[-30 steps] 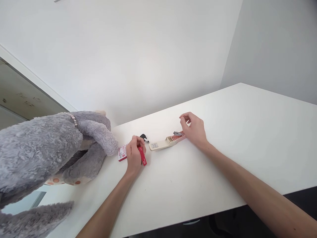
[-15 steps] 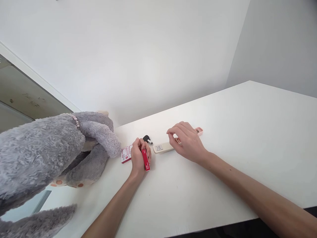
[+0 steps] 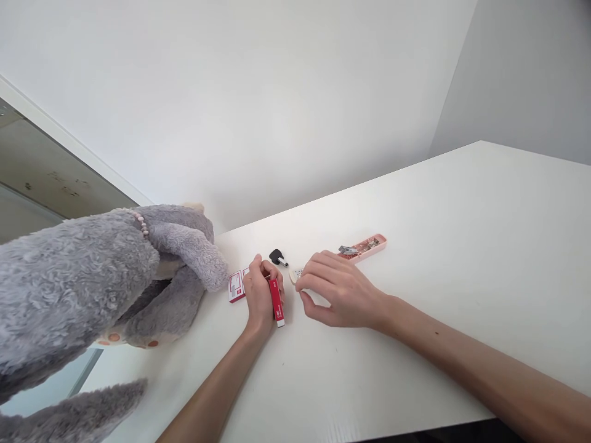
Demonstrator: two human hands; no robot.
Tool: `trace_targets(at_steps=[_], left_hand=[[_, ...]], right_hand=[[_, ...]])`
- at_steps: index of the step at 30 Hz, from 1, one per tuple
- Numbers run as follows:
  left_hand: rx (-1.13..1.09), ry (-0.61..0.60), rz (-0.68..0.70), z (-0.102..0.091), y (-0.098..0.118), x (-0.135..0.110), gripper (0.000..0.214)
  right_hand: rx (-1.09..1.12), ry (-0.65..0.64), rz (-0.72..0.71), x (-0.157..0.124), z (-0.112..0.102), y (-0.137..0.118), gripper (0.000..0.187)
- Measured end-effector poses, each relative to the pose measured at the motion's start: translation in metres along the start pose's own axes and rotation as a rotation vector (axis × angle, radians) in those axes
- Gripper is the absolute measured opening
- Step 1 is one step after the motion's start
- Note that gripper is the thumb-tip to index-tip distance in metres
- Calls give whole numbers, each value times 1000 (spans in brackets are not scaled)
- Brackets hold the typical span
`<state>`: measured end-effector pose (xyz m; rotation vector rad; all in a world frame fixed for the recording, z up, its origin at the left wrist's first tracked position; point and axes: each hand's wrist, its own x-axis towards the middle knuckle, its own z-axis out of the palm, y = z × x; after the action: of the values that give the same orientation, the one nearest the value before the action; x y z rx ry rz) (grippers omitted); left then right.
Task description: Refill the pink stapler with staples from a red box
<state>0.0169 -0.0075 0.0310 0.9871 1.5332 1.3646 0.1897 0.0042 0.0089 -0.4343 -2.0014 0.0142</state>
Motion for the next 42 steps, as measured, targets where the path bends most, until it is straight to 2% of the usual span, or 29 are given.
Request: trace_targets(at_steps=[10, 23, 30, 35, 40, 42], left_hand=[[-109, -23, -10, -1, -5, 2, 57], [-107, 51, -44, 6, -2, -4, 61], [-29, 73, 125, 5, -7, -2, 58], [-105, 26, 170, 5, -6, 0, 50], [-173, -51, 285, 5, -2, -2, 29], [-182, -99, 297, 5, -1, -3, 36]], right_hand=[[26, -121, -69, -3, 10, -10, 11], [94, -328, -88, -15, 15, -13, 14], [32, -270, -66, -13, 13, -6, 16], [-71, -174, -34, -15, 16, 0, 20], [-48, -137, 30, -15, 14, 4, 22], [-17, -117, 94, -14, 12, 6, 22]])
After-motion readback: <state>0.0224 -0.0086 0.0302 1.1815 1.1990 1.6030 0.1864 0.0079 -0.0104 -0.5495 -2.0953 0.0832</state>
